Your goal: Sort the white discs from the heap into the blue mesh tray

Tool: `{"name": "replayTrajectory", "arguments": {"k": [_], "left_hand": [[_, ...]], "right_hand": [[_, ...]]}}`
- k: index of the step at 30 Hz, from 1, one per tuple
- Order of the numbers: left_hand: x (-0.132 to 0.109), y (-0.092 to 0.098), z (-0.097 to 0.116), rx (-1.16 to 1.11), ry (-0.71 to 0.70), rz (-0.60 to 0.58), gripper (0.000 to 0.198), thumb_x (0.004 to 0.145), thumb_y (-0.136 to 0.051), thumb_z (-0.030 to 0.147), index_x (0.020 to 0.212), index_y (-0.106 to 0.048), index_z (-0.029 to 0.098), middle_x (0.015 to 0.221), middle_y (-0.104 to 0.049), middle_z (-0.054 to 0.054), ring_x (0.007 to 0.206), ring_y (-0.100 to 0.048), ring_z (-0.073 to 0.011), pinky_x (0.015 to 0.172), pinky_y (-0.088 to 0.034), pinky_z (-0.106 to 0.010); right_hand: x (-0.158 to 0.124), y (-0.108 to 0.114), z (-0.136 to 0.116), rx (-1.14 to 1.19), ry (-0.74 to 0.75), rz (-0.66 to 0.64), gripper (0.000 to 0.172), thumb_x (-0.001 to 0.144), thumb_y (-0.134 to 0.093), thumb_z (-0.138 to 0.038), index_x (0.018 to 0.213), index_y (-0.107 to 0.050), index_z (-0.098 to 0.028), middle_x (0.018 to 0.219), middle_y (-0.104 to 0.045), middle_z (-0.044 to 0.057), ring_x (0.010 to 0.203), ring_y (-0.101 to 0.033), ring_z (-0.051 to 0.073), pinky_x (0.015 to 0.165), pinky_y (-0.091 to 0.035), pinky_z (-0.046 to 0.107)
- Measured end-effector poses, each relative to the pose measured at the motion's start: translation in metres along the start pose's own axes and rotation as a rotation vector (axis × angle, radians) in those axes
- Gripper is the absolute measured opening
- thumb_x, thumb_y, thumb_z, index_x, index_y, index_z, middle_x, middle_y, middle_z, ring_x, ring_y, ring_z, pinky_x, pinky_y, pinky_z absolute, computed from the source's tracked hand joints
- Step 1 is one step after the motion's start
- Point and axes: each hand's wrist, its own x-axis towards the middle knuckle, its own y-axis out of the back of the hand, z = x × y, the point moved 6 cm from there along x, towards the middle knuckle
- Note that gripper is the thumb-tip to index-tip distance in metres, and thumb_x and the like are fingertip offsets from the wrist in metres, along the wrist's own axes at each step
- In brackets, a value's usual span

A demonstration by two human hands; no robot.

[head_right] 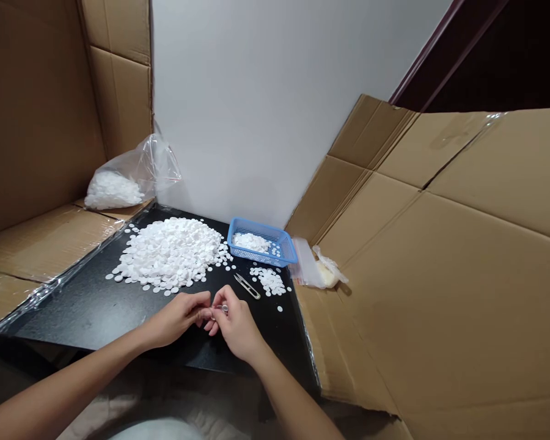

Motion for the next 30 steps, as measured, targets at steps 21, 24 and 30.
{"name": "replayTrajectory", "arguments": {"k": [21, 24, 30], "left_hand": [[-0.046, -0.016, 0.001, 0.466, -0.266, -0.263, 0.070, 0.097, -0.051, 0.051, 0.154, -0.033, 0.015, 0.159, -0.027, -0.017, 0.148, -0.027, -0.0316, 0.122, -0.025, -0.046], [-0.068, -0.032, 0.036, 0.187, -0.395, -0.547, 0.062, 0.099, -0.051, 0.042, 0.155, -0.029, 0.027, 0.157, -0.037, -0.005, 0.144, -0.036, -0.0255, 0.122, -0.029, -0.038], [-0.047, -0.015, 0.027, 0.271, -0.155, -0.250, 0.067, 0.098, -0.052, 0.047, 0.155, -0.030, 0.020, 0.159, -0.032, -0.015, 0.146, -0.031, -0.0324, 0.122, -0.024, -0.051]], "right_hand": [[0.034, 0.038, 0.018, -0.641, 0.028, -0.016, 0.019, 0.080, -0.064, -0.005, 0.070, -0.059, -0.021, 0.067, -0.061, -0.004, 0.065, -0.058, 0.015, 0.062, -0.045, 0.024], [0.080, 0.087, 0.004, -0.724, -0.022, 0.146, 0.013, 0.095, -0.053, -0.016, 0.089, -0.065, -0.019, 0.078, -0.067, 0.000, 0.072, -0.063, 0.017, 0.068, -0.051, 0.030], [0.167, 0.143, -0.015, -0.839, -0.033, 0.324, 0.034, 0.097, -0.061, -0.034, 0.126, -0.058, -0.018, 0.128, -0.060, 0.010, 0.106, -0.064, 0.023, 0.089, -0.056, 0.044]]}}
